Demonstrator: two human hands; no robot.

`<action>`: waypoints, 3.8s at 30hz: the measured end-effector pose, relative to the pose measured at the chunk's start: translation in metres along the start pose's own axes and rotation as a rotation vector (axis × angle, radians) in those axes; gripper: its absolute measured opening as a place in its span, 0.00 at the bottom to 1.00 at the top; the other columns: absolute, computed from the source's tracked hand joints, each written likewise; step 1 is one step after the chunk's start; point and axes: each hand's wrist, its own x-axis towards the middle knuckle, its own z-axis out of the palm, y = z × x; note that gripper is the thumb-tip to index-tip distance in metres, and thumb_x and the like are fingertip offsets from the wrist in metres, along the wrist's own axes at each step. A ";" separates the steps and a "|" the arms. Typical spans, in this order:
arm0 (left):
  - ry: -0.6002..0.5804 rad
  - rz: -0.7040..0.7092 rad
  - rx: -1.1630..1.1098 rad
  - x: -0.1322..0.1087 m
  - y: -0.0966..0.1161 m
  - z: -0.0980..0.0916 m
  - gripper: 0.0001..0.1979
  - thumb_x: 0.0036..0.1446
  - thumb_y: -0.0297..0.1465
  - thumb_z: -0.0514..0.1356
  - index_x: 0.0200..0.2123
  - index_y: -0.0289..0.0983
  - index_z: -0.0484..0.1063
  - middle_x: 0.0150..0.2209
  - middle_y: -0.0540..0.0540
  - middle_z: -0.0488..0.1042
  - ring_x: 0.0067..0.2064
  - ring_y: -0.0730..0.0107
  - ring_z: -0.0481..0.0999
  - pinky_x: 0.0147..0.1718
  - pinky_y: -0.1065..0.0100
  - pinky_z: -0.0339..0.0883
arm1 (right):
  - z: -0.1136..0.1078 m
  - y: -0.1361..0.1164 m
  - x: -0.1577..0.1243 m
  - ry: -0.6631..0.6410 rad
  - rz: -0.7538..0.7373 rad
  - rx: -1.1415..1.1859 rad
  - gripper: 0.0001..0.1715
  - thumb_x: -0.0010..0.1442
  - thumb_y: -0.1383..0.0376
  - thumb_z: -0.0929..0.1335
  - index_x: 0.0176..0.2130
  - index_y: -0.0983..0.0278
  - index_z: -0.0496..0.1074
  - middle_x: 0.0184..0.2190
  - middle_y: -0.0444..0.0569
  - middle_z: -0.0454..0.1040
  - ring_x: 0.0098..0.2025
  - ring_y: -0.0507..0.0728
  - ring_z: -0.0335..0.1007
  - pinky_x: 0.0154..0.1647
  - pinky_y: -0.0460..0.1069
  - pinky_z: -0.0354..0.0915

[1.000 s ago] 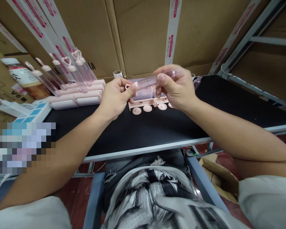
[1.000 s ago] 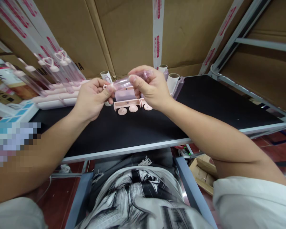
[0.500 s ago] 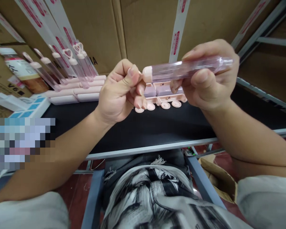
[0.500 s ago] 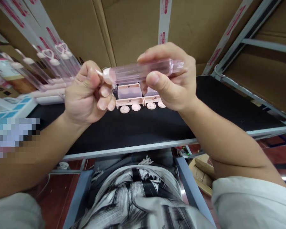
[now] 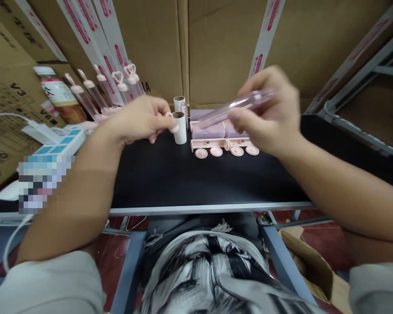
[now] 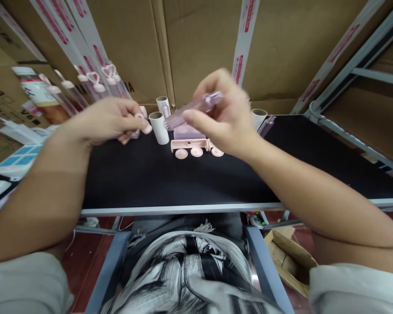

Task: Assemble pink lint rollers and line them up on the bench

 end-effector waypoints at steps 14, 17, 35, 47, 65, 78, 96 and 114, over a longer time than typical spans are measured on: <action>-0.210 -0.203 0.284 0.033 -0.058 0.029 0.07 0.50 0.31 0.71 0.26 0.39 0.76 0.29 0.44 0.83 0.21 0.66 0.76 0.22 0.66 0.67 | 0.095 0.012 0.055 -0.537 0.366 -0.408 0.11 0.54 0.69 0.76 0.29 0.64 0.70 0.25 0.42 0.70 0.32 0.53 0.66 0.37 0.51 0.57; -0.221 -0.194 0.302 0.035 -0.059 0.032 0.05 0.50 0.29 0.70 0.27 0.39 0.76 0.30 0.45 0.83 0.22 0.67 0.77 0.22 0.68 0.66 | 0.098 0.016 0.055 -0.557 0.372 -0.457 0.12 0.56 0.69 0.76 0.28 0.63 0.70 0.25 0.41 0.68 0.31 0.52 0.64 0.36 0.50 0.55; -0.251 -0.257 0.435 0.023 -0.047 0.000 0.14 0.48 0.40 0.75 0.26 0.41 0.75 0.26 0.46 0.79 0.26 0.61 0.80 0.23 0.67 0.67 | 0.045 0.010 0.017 -0.402 0.367 -0.476 0.15 0.59 0.56 0.78 0.41 0.63 0.78 0.30 0.45 0.77 0.30 0.55 0.68 0.34 0.50 0.58; 0.425 0.094 0.353 0.032 -0.052 -0.010 0.05 0.64 0.33 0.59 0.40 0.39 0.74 0.35 0.45 0.80 0.34 0.62 0.79 0.34 0.65 0.70 | 0.018 0.012 -0.028 -0.754 -0.051 -0.082 0.31 0.74 0.50 0.65 0.25 0.59 0.52 0.21 0.38 0.52 0.25 0.50 0.50 0.32 0.50 0.50; 0.329 0.554 0.473 0.025 -0.046 0.034 0.22 0.73 0.40 0.53 0.61 0.38 0.77 0.58 0.36 0.83 0.61 0.52 0.78 0.67 0.51 0.66 | 0.020 0.011 -0.031 -1.129 0.167 -0.195 0.21 0.70 0.70 0.66 0.60 0.66 0.77 0.39 0.50 0.80 0.35 0.55 0.72 0.41 0.49 0.64; 0.385 0.706 0.557 0.045 -0.067 0.034 0.19 0.72 0.40 0.56 0.51 0.37 0.84 0.58 0.36 0.82 0.60 0.51 0.79 0.64 0.48 0.68 | 0.014 0.021 -0.027 -0.699 -0.013 -0.009 0.15 0.73 0.59 0.67 0.41 0.66 0.79 0.32 0.46 0.78 0.30 0.51 0.68 0.35 0.47 0.61; 0.386 0.617 0.525 0.043 -0.065 0.039 0.19 0.69 0.43 0.60 0.51 0.38 0.84 0.58 0.37 0.82 0.60 0.50 0.79 0.64 0.47 0.68 | 0.001 0.049 -0.015 -0.066 0.121 0.090 0.14 0.64 0.55 0.73 0.34 0.63 0.78 0.24 0.43 0.71 0.27 0.52 0.64 0.28 0.48 0.58; 0.367 0.584 0.530 0.047 -0.069 0.043 0.12 0.64 0.37 0.64 0.45 0.39 0.83 0.56 0.39 0.81 0.60 0.50 0.78 0.64 0.45 0.69 | 0.006 0.048 -0.018 -0.099 0.115 0.091 0.15 0.63 0.54 0.74 0.35 0.63 0.79 0.24 0.42 0.73 0.25 0.51 0.64 0.29 0.49 0.59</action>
